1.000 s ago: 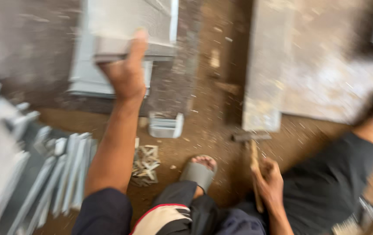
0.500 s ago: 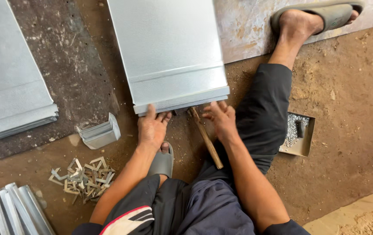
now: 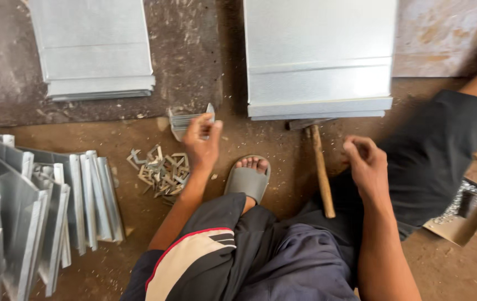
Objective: The person sits on the floor and hammers small bent metal tabs onto the edge of galvanized sheet metal panels, taking tabs from a tray of fasteners. After finishing a panel, the person stacks it onto a pile of completed panels and picks up the next one.
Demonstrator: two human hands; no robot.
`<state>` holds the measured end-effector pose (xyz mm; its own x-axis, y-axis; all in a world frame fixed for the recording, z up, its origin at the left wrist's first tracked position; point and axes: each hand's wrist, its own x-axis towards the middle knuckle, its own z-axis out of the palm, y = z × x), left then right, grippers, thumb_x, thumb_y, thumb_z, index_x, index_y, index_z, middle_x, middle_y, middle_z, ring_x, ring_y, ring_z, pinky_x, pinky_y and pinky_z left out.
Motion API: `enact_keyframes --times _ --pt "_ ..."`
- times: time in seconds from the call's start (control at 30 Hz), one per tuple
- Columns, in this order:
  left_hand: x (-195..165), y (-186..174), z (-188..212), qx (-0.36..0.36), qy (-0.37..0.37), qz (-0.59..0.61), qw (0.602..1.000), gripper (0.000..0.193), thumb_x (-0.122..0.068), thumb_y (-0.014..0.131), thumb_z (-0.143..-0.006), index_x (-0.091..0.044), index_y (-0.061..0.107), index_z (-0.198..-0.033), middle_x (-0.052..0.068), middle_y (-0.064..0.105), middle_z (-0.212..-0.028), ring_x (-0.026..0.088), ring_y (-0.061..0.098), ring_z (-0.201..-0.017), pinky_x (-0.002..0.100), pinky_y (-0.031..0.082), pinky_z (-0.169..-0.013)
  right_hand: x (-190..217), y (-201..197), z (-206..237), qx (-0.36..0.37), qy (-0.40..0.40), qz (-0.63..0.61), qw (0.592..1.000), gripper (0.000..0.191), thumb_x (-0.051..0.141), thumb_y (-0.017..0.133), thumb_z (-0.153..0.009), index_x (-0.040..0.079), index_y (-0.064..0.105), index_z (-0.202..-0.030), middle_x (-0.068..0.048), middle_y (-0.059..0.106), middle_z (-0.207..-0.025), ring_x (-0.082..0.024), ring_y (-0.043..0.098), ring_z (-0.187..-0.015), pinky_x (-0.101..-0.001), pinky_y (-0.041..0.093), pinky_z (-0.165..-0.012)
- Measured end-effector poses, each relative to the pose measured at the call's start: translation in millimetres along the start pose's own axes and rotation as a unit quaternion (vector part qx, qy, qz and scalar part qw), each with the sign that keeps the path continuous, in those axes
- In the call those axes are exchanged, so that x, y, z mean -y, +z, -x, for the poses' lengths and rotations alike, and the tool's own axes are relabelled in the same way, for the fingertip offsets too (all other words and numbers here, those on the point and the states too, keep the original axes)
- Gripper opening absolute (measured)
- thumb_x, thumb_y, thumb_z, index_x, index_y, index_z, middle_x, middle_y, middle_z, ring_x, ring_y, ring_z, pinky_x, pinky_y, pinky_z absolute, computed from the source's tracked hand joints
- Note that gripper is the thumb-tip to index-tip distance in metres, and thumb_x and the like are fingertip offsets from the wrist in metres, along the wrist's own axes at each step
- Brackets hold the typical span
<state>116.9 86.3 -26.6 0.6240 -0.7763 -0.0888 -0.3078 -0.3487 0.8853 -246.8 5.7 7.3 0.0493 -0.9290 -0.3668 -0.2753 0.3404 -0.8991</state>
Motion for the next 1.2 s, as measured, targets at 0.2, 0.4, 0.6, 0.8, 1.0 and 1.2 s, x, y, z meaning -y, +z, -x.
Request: enact_keyframes --times 0.2,0.4,0.6,0.8,1.0,1.2 --pt "43 -62 1 -0.023 0.250 -0.342 0.906 0.040 -0.010 0.086 -0.077 -0.012 0.071 -0.114 0.010 0.062 -0.113 0.031 0.060 -0.110 0.046 0.046 -0.095 -35 24 26 0.144 0.123 0.196 0.962 0.050 0.033 0.070 -0.092 -0.003 0.061 -0.126 -0.017 0.072 -0.091 -0.023 0.069 -0.079 -0.0372 0.055 -0.074" --pt "39 -64 4 -0.012 0.252 -0.367 0.895 0.044 -0.010 0.087 -0.077 -0.011 0.069 -0.118 0.010 0.061 -0.115 0.032 0.057 -0.113 0.047 0.043 -0.096 -30 27 10 0.161 0.094 0.262 0.947 0.055 0.042 0.073 -0.088 -0.006 0.067 -0.114 -0.022 0.074 -0.089 -0.028 0.071 -0.082 -0.0400 0.056 -0.076" --pt "44 -70 -15 0.051 0.214 -0.422 0.880 0.041 -0.015 0.091 -0.065 -0.012 0.067 -0.098 0.012 0.058 -0.099 0.033 0.055 -0.099 0.050 0.038 -0.090 -29 31 5 0.185 0.081 0.273 0.940 0.053 0.043 0.071 -0.091 -0.007 0.069 -0.108 -0.022 0.073 -0.085 -0.028 0.071 -0.079 -0.0407 0.055 -0.075" --pt "24 -81 -12 0.151 0.276 -0.433 0.844 0.025 -0.006 0.082 -0.079 -0.012 0.064 -0.096 0.007 0.070 -0.095 0.024 0.064 -0.098 0.045 0.039 -0.092 -30 34 0 0.189 0.098 0.284 0.935 0.051 0.043 0.071 -0.090 -0.007 0.068 -0.099 -0.022 0.070 -0.078 -0.030 0.068 -0.073 -0.0433 0.054 -0.071" --pt "-64 -56 -20 0.123 0.241 -0.116 0.956 0.006 -0.015 0.070 -0.096 -0.013 0.065 -0.100 0.002 0.071 -0.092 0.021 0.068 -0.093 0.039 0.044 -0.093 -34 50 -10 0.199 0.102 0.204 0.953 0.045 0.041 0.070 -0.089 -0.004 0.069 -0.094 -0.015 0.073 -0.076 -0.025 0.069 -0.070 -0.0405 0.055 -0.069" --pt "-144 88 -65 0.157 0.353 -0.051 0.921 0.008 -0.017 0.076 -0.088 -0.014 0.070 -0.092 0.000 0.069 -0.084 0.021 0.064 -0.088 0.042 0.041 -0.086 -36 35 -3 0.142 -0.028 0.295 0.945 0.047 0.038 0.078 -0.091 -0.006 0.068 -0.102 -0.019 0.070 -0.084 -0.020 0.064 -0.074 -0.0366 0.052 -0.068"
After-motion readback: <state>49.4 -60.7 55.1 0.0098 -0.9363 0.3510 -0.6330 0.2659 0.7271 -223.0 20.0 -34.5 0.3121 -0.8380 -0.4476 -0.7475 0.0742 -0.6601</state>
